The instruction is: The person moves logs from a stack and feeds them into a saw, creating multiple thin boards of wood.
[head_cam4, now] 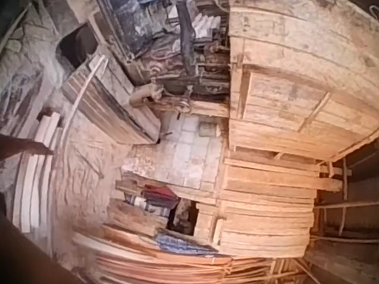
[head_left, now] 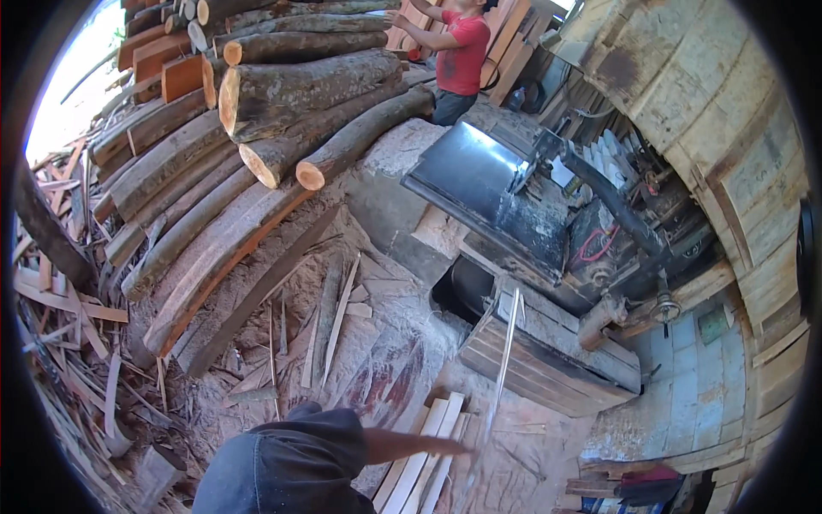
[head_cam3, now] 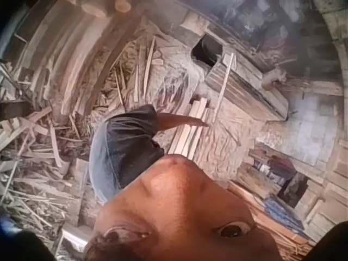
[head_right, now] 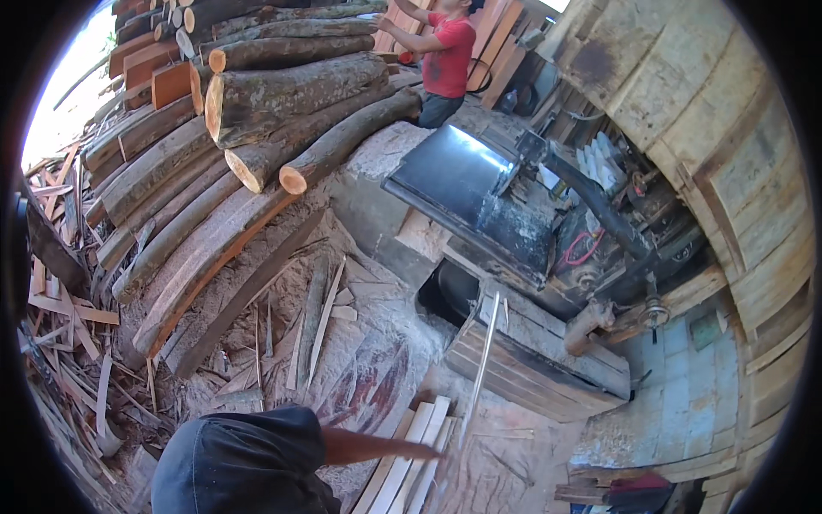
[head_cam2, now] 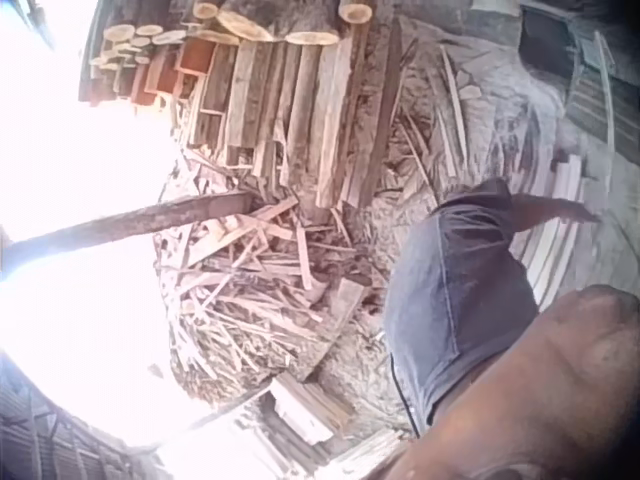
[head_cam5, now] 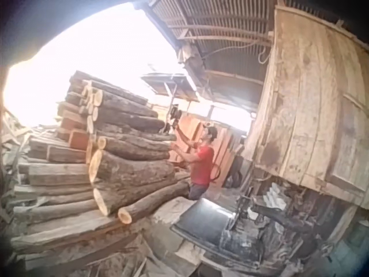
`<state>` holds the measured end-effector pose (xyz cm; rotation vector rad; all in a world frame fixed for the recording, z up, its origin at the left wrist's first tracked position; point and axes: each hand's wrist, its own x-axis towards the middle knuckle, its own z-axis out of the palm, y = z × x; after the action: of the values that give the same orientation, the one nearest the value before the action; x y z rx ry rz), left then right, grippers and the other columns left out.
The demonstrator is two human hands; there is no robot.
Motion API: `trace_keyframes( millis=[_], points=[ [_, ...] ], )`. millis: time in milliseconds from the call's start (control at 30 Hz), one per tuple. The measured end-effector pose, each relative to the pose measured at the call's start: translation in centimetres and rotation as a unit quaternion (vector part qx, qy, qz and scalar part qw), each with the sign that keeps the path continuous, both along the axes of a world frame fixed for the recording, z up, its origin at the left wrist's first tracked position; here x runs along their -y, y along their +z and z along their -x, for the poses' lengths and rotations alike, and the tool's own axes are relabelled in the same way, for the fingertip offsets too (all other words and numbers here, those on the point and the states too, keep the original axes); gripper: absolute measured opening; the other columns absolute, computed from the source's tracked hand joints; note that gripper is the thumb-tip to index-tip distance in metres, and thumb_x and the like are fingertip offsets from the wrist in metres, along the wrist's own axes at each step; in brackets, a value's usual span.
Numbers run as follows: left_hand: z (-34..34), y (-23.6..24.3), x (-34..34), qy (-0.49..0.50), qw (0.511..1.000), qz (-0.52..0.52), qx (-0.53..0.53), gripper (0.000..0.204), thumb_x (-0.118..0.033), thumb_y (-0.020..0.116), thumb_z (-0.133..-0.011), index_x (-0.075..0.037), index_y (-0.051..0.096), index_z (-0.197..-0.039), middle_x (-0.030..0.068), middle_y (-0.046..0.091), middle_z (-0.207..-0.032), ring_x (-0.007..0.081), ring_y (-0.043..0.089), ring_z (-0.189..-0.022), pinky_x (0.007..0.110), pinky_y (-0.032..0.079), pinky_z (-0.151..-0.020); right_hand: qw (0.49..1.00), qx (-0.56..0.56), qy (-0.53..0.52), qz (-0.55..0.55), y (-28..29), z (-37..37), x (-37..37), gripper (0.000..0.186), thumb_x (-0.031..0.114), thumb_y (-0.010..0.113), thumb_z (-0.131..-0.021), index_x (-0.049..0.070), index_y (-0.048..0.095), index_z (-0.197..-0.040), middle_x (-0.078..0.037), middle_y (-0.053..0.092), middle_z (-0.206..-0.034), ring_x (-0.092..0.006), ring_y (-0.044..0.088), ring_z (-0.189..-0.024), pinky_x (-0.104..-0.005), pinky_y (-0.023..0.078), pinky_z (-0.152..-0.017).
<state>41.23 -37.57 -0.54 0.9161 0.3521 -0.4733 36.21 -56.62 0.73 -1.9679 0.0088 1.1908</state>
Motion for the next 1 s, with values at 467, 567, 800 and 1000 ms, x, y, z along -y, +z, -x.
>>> trace_keyframes(
  millis=[467, 567, 800, 1000],
  points=[
    [46.7, -7.9, -45.6, 0.132, 0.790, -0.439, -0.407, 0.049, -0.053, 0.055, -0.082, -0.012, 0.068, -0.104, 0.0146, 0.065, -0.109, 0.0333, 0.063, -0.097, 0.043, 0.050, -0.083, 0.982, 0.043, 0.186, 0.006, -3.2, -0.6, -43.1, 0.050, 0.027, 0.057, -0.089, 0.007, 0.048, -0.134, -0.016, 0.065, -0.110, -0.0214, 0.065, -0.091, -0.0330, 0.052, -0.077],
    [57.7, -0.9, -54.7, 0.373, 0.650, -0.531, -0.395, 0.052, -0.040, 0.060, -0.083, -0.009, 0.057, -0.125, 0.0204, 0.063, -0.113, 0.0370, 0.058, -0.108, 0.041, 0.045, -0.094, 0.971, 0.019, 0.238, 0.013, -3.5, 0.6, -51.2, 0.049, 0.025, 0.056, -0.089, 0.007, 0.048, -0.133, -0.016, 0.065, -0.109, -0.0219, 0.066, -0.089, -0.0328, 0.053, -0.075],
    [67.6, 7.5, -60.4, 0.786, 0.508, -0.230, -0.269, 0.050, -0.039, 0.055, -0.092, -0.006, 0.049, -0.130, 0.0101, 0.065, -0.102, 0.0192, 0.063, -0.086, 0.034, 0.049, -0.071, 0.799, 0.179, 0.574, -0.016, -5.7, 2.9, -74.8, 0.044, 0.025, 0.054, -0.090, 0.006, 0.052, -0.129, -0.015, 0.067, -0.103, -0.0201, 0.068, -0.085, -0.0308, 0.053, -0.071],
    [68.4, 8.9, -65.5, 0.798, 0.472, -0.208, -0.313, 0.052, -0.041, 0.053, -0.093, -0.007, 0.047, -0.130, 0.0098, 0.064, -0.106, 0.0209, 0.062, -0.088, 0.034, 0.048, -0.071, 0.710, 0.165, 0.678, -0.094, -4.4, 13.0, -94.0, 0.043, 0.031, 0.055, -0.090, 0.005, 0.058, -0.124, -0.013, 0.069, -0.099, -0.0175, 0.066, -0.091, -0.0303, 0.051, -0.077]
  ],
)
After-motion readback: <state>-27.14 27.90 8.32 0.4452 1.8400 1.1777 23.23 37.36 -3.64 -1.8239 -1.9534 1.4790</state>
